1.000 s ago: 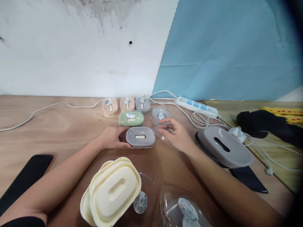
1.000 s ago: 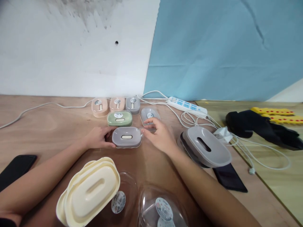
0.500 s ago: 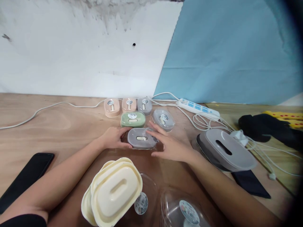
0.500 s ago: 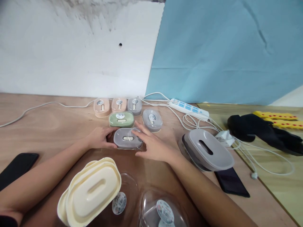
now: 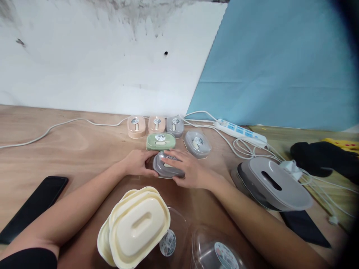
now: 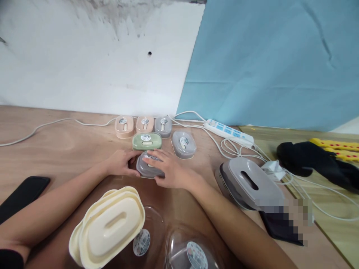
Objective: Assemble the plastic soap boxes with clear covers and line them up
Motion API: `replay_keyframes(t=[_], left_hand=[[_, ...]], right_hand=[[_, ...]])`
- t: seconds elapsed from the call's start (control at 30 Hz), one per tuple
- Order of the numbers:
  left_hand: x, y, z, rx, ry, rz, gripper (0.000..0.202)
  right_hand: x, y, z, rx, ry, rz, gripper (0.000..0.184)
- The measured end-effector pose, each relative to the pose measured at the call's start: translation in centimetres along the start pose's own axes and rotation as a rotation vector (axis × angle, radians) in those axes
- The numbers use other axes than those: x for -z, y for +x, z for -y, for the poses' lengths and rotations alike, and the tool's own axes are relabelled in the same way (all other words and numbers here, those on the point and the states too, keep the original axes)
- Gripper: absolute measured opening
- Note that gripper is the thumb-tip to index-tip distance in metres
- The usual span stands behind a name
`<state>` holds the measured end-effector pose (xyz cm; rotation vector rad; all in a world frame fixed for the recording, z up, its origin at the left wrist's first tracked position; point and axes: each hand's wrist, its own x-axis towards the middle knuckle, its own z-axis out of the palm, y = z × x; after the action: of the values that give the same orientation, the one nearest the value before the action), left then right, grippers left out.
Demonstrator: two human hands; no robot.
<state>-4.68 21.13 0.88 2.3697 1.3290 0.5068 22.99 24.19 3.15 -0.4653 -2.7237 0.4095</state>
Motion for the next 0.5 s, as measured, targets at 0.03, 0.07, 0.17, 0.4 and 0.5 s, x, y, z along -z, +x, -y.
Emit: replay_keyframes(t=[0.03,0.07,0.17,0.4,0.5], left_hand=[[-0.01,0.00,0.03,-0.001,-0.004,-0.005,0.090],[-0.03,0.00,0.06,-0.001,-0.007,-0.008,0.089],[-0.08,0.05,0.09,-0.002,-0.002,-0.006,0.088],[0.05,0.09,-0.24,0.020,0.009,0.029,0.087],[0.21,0.06,-0.39,0.022,-0.005,0.038,0.083]], right_hand=[[-0.26,0.02,-0.15,0.015,0.001,-0.023,0.071],[-0.48,0.00,-0.31,0.028,0.000,-0.047,0.070],[-0.89,-0.08,-0.62,0.061,-0.030,-0.105,0.065],[-0.73,0.42,-0.16,0.089,-0.136,-0.081,0.063],[-0.82,0.51,-0.10,0.108,-0.152,-0.068,0.061]])
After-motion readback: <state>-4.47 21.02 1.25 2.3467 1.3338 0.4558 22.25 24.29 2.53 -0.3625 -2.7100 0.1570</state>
